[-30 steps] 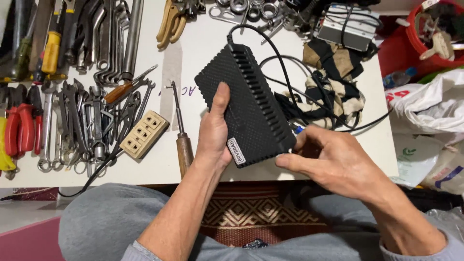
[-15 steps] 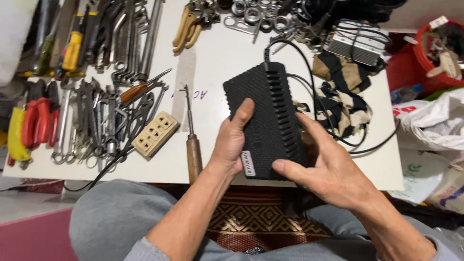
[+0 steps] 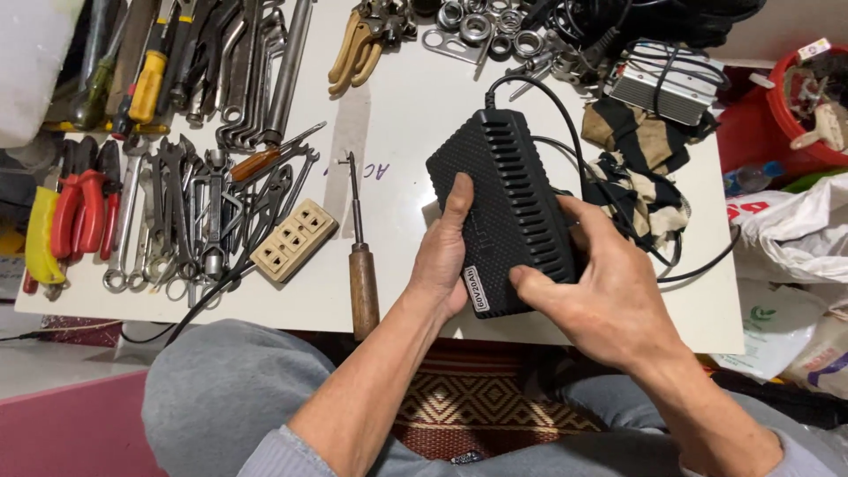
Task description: The person assembles a black electronic device by aligning and snapping the casing halves together. They rotate the device to check the fit and press along the edges to secure the closure.
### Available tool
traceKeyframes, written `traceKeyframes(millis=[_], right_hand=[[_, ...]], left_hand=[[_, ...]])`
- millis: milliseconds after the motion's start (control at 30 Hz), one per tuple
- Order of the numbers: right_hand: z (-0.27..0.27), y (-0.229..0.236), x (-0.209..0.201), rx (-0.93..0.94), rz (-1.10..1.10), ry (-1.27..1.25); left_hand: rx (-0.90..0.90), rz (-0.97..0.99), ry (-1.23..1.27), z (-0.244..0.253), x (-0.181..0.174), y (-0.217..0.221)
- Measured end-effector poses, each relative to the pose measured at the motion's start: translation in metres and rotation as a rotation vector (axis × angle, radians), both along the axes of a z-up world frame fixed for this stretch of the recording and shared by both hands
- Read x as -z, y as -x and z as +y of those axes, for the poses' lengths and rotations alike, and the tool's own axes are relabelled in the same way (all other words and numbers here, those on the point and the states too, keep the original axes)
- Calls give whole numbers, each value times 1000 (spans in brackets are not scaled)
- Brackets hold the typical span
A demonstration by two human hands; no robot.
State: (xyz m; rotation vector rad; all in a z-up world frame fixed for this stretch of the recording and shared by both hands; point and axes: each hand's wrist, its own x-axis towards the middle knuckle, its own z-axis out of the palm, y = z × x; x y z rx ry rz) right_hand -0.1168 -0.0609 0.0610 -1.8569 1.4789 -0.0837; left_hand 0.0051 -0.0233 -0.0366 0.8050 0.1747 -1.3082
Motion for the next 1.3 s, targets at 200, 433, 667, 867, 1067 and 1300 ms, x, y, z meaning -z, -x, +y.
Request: traceKeyframes(millis=[200,433,667,867,1067,1300], right_hand=[[0,-4,13,-102,95,128],[4,1,48,-273,158,307],[18,4,84,-587,276,960],[35,-7,90,-627,288,1239],[45,-12,108,-681,281,1439],[51,-14,107,-766,251,1412]], left_hand=[[-93,-69,-60,2,-11,1],[76,-706,-448,13,1,-13],[363,-820,-589,19,-57,-13],[443,-964,-673,17,-65,-23],[341,-917,-630,18,-6,-33],[186,-751,-385,30,21,-42]])
